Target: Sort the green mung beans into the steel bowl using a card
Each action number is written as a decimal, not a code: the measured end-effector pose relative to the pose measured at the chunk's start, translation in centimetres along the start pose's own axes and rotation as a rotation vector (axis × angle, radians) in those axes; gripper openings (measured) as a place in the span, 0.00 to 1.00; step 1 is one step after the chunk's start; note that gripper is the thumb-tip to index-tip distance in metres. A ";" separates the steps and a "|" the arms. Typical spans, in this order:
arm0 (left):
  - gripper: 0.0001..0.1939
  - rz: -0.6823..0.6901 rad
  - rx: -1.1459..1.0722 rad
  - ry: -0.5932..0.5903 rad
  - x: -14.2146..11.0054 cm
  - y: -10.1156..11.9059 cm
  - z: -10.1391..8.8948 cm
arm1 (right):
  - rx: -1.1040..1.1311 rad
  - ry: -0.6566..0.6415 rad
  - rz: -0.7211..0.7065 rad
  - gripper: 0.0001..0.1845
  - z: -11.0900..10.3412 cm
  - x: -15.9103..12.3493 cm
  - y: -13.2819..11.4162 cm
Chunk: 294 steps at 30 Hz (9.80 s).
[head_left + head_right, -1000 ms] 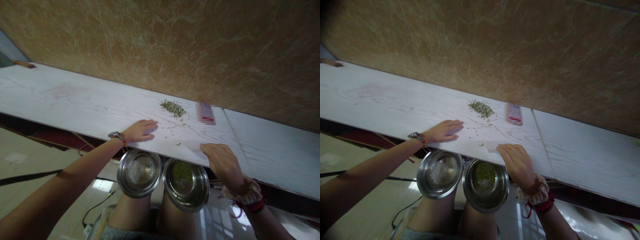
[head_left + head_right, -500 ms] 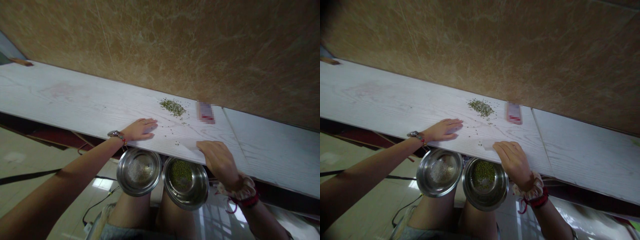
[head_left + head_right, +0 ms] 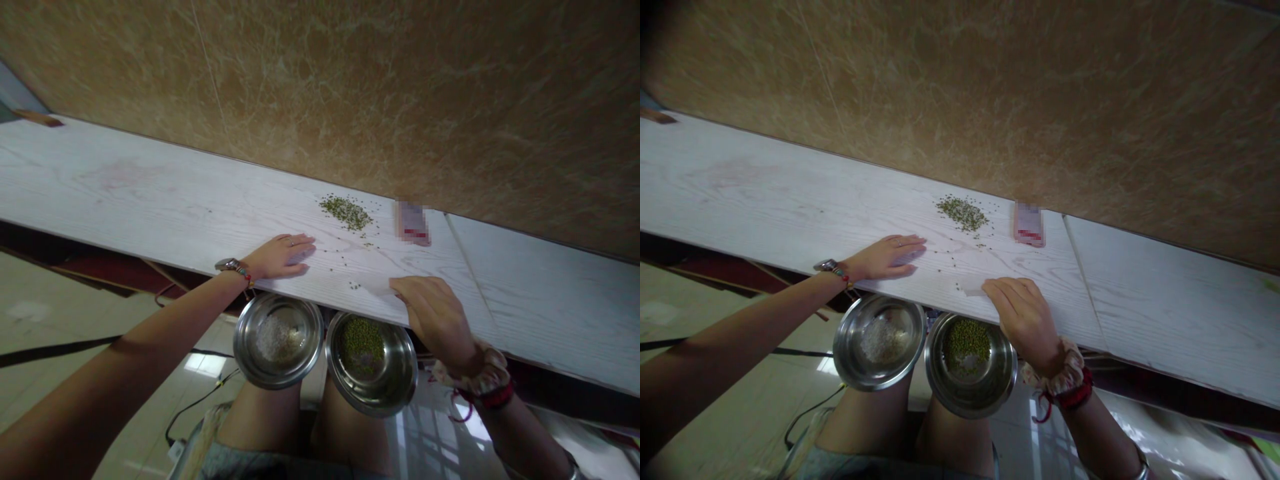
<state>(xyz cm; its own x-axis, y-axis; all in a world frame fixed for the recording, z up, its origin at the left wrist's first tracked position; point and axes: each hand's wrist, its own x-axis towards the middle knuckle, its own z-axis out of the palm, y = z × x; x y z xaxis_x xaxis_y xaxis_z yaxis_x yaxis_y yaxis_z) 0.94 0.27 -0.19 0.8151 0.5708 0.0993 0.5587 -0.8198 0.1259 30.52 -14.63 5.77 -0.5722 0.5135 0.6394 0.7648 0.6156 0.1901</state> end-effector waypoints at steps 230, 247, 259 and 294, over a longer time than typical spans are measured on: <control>0.25 -0.015 -0.028 0.023 0.0 0.1 0.0 | 0.075 -0.019 -0.016 0.13 1.0 1.8 -1.0; 0.25 0.013 -0.038 0.038 0.0 -0.2 0.2 | 0.005 -0.036 -0.018 0.13 3.6 4.7 -1.1; 0.25 -0.008 -0.019 0.019 0.0 0.1 0.0 | 0.213 -0.103 -0.027 0.14 1.3 1.6 1.1; 0.14 0.280 -0.001 0.070 -0.2 0.7 0.0 | 0.015 -0.122 0.080 0.11 -1.4 -0.5 -0.5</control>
<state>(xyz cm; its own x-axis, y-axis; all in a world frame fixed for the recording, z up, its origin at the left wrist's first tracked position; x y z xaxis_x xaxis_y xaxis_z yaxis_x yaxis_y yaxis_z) 1.18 -0.46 -0.09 0.9251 0.3242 0.1979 0.3132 -0.9459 0.0854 30.82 -15.98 6.41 -0.5417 0.6300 0.5564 0.8058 0.5776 0.1305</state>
